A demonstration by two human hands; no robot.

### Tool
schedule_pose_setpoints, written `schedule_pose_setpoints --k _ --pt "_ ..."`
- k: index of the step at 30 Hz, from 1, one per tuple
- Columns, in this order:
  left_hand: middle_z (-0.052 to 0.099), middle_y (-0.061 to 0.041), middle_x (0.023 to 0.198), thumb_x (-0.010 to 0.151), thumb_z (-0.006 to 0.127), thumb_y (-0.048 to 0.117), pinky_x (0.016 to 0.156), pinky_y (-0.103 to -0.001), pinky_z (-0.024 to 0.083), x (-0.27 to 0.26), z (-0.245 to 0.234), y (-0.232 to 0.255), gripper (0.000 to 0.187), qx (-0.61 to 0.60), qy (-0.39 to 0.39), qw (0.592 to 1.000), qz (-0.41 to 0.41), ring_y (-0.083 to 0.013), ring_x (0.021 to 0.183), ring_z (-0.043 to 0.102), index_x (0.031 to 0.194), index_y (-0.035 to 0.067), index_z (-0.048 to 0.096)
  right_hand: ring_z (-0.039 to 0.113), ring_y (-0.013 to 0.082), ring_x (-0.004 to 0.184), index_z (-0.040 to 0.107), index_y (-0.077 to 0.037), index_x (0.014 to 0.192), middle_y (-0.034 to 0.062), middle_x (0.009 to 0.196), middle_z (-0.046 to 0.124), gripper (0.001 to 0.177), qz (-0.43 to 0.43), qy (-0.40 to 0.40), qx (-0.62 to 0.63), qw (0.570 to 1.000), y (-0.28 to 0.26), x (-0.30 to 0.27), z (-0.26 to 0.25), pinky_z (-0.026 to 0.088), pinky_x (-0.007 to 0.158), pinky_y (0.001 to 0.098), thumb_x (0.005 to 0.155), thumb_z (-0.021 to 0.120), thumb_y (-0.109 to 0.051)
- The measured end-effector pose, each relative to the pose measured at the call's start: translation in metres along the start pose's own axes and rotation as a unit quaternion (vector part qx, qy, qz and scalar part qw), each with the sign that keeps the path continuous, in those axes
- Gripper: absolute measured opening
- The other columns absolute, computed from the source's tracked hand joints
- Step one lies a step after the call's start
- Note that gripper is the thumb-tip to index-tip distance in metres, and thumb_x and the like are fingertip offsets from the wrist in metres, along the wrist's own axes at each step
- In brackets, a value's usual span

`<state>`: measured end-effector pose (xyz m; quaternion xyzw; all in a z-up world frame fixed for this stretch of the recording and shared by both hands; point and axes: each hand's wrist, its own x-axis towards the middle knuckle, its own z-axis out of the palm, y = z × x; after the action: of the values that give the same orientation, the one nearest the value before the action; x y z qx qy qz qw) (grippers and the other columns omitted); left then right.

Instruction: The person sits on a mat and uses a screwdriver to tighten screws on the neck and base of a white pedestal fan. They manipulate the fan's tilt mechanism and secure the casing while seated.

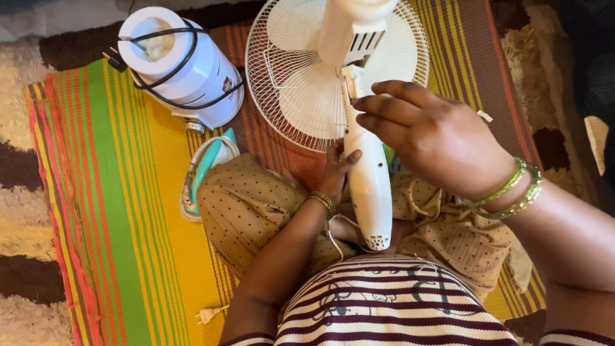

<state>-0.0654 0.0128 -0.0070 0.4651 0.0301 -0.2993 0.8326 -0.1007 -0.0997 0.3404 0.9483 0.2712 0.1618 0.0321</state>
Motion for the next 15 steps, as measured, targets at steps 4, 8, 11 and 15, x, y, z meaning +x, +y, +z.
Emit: schedule_pose_setpoints --k 4,8,11,15 --pt "0.062 -0.011 0.123 0.072 0.086 0.044 0.096 -0.04 0.053 -0.01 0.012 0.018 0.087 -0.016 -0.081 0.995 -0.058 -0.0237 0.112 0.061 0.138 0.006 0.044 0.064 0.0204 0.122 0.074 -0.008 0.118 0.0022 0.126 0.07 0.036 0.003 -0.021 -0.012 1.0 0.006 -0.004 -0.003 0.059 0.085 0.0296 0.084 0.066 -0.002" --pt "0.066 -0.012 0.122 0.074 0.082 0.053 0.096 -0.038 0.054 -0.011 0.02 0.036 0.087 0.087 -0.111 0.99 -0.018 -0.0232 0.113 0.064 0.137 0.003 0.052 0.064 0.0219 0.122 0.069 -0.01 0.125 0.003 0.132 0.068 0.046 -0.028 -0.047 -0.03 0.998 0.018 -0.007 -0.013 0.059 0.079 0.0288 0.08 0.062 -0.004" --pt "0.068 -0.012 0.117 0.07 0.083 0.054 0.093 -0.039 0.057 -0.014 0.031 0.039 0.087 0.083 -0.108 0.99 -0.019 -0.0229 0.108 0.067 0.134 0.002 0.052 0.063 0.0241 0.123 0.064 -0.011 0.133 0.0049 0.138 0.065 0.057 -0.043 -0.067 -0.036 0.996 0.03 -0.011 -0.028 0.058 0.074 0.0285 0.077 0.057 -0.002" --pt "0.068 -0.014 0.112 0.073 0.085 0.05 0.089 -0.039 0.059 -0.016 0.036 0.037 0.083 0.059 -0.108 0.992 -0.021 -0.0232 0.102 0.068 0.128 -0.003 0.054 0.072 0.0183 0.097 0.067 -0.014 0.135 0.0013 0.13 0.069 0.052 -0.005 -0.141 -0.077 0.987 0.038 -0.005 -0.03 0.058 0.06 0.029 0.083 0.061 -0.011"
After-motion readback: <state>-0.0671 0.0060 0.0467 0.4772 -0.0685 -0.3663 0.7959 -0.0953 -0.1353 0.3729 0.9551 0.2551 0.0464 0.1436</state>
